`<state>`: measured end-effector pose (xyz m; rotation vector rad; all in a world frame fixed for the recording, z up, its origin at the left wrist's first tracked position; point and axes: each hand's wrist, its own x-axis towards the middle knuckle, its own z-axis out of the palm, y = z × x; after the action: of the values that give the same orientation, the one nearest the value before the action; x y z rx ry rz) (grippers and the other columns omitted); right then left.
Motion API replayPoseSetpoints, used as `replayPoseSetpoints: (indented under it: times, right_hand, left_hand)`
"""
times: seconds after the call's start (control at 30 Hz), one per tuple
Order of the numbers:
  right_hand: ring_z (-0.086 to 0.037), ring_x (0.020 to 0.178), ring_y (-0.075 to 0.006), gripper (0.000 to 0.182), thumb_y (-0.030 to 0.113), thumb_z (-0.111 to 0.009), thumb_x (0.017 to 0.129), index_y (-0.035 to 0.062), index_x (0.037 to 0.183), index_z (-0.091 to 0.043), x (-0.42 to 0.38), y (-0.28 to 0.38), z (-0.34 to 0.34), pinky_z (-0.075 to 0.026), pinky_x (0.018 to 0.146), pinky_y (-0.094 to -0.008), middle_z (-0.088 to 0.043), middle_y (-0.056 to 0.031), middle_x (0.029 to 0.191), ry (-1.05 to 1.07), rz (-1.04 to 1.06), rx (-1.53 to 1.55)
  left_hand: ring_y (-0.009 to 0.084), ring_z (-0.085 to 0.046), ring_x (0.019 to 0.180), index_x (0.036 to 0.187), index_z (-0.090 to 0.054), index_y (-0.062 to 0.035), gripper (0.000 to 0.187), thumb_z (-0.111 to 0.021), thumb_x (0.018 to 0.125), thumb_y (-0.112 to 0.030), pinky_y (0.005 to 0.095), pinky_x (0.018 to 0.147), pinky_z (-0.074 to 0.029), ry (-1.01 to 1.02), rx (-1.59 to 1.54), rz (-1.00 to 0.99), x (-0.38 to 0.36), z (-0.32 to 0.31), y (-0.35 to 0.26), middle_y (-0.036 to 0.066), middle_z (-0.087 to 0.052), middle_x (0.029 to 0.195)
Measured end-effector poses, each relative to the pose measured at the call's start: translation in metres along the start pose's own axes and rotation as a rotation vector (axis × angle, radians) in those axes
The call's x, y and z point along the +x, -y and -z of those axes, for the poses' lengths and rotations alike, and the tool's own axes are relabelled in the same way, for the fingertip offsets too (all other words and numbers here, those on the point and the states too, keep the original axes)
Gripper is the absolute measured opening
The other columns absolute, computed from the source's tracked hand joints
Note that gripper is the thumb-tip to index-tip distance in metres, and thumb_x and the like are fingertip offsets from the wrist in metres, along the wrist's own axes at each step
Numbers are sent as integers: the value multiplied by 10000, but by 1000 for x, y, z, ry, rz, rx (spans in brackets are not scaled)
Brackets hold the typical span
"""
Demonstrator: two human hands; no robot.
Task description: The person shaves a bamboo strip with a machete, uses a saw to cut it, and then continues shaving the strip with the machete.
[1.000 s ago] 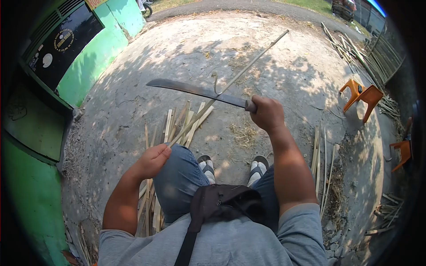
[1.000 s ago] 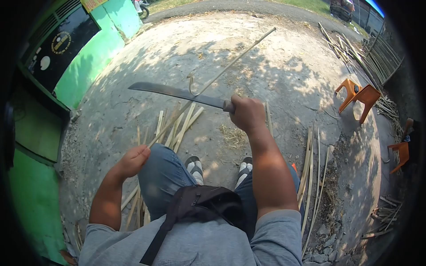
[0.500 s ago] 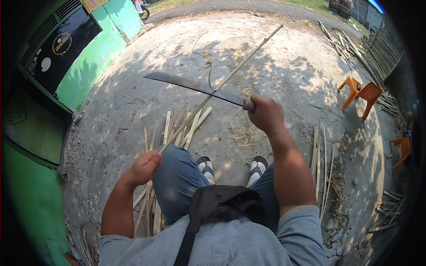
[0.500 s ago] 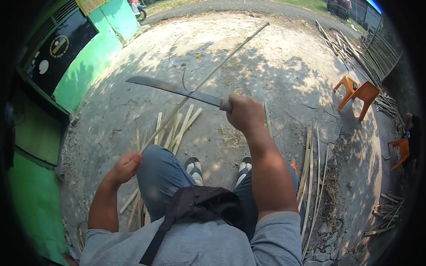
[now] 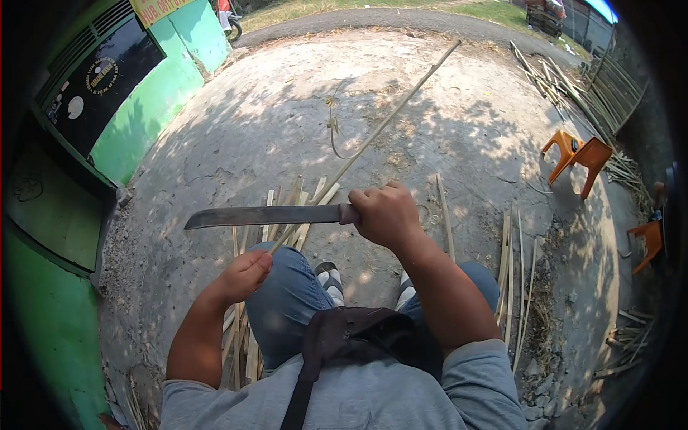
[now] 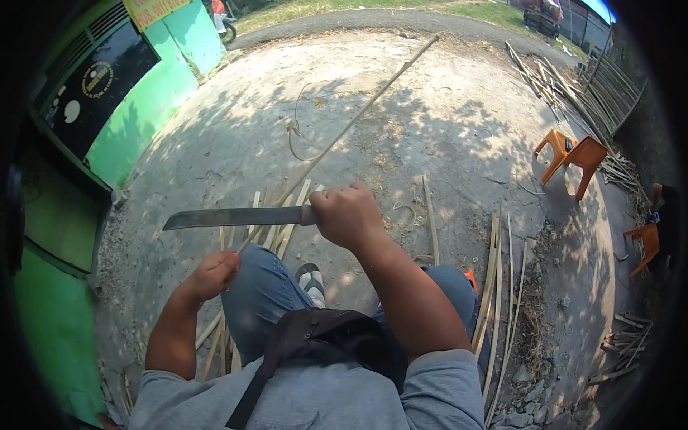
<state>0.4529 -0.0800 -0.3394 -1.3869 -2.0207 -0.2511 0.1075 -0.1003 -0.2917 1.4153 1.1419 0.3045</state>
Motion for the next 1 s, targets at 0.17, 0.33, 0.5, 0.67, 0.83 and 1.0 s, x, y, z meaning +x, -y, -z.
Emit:
replayPoseSetpoints:
  times: [0.17, 0.33, 0.5, 0.67, 0.83, 1.0]
  right_hand:
    - [-696, 712, -385, 164, 288, -730, 887, 143, 845, -665, -7, -77, 17, -540, 649, -517, -692, -112, 720, -26, -436, -31]
    - [-727, 800, -389, 265, 393, -738, 894, 132, 905, -695, -3, -47, 26, -565, 698, -502, -740, -139, 847, 179, -429, -9]
    - [-719, 797, -388, 374, 467, -704, 927, 97, 925, -655, -2, -26, 24, -544, 702, -514, -723, -138, 819, 227, -238, 107]
    - [-703, 749, -360, 382, 462, -762, 895, 110, 906, -616, -4, 3, 15, -505, 683, -482, -689, -108, 767, 143, 52, 201]
    - [-714, 803, -367, 400, 500, -720, 927, 104, 892, -677, -6, -67, 23, -539, 708, -502, -732, -127, 851, 178, -407, 165]
    - [-709, 774, -364, 393, 510, -710, 932, 121, 902, -665, -5, -50, 13, -530, 677, -499, -717, -114, 816, 40, -228, 22]
  left_hand:
    - [60, -361, 610, 882, -531, -110, 372, -457, 1140, -367, 256, 562, -330, -24, 116, 14, -28, 22, 1, -69, -427, 707]
    - [64, -374, 623, 875, -530, -106, 366, -456, 1138, -349, 254, 576, -339, -72, 109, -4, -21, 39, 25, -64, -438, 717]
    - [65, -385, 628, 871, -537, -105, 368, -452, 1138, -342, 252, 581, -345, -122, 83, 1, -18, 32, 36, -61, -441, 714]
    - [65, -381, 627, 850, -535, -107, 387, -458, 1135, -356, 256, 580, -344, -135, 77, -11, -9, 19, 21, -63, -439, 709]
    - [61, -401, 654, 878, -570, -93, 387, -462, 1134, -363, 261, 596, -361, -129, 350, -64, -42, 29, 15, -56, -477, 726]
    - [82, -451, 707, 928, -596, -64, 416, -460, 1136, -397, 279, 656, -417, -173, 309, -14, -45, 56, 41, -40, -504, 746]
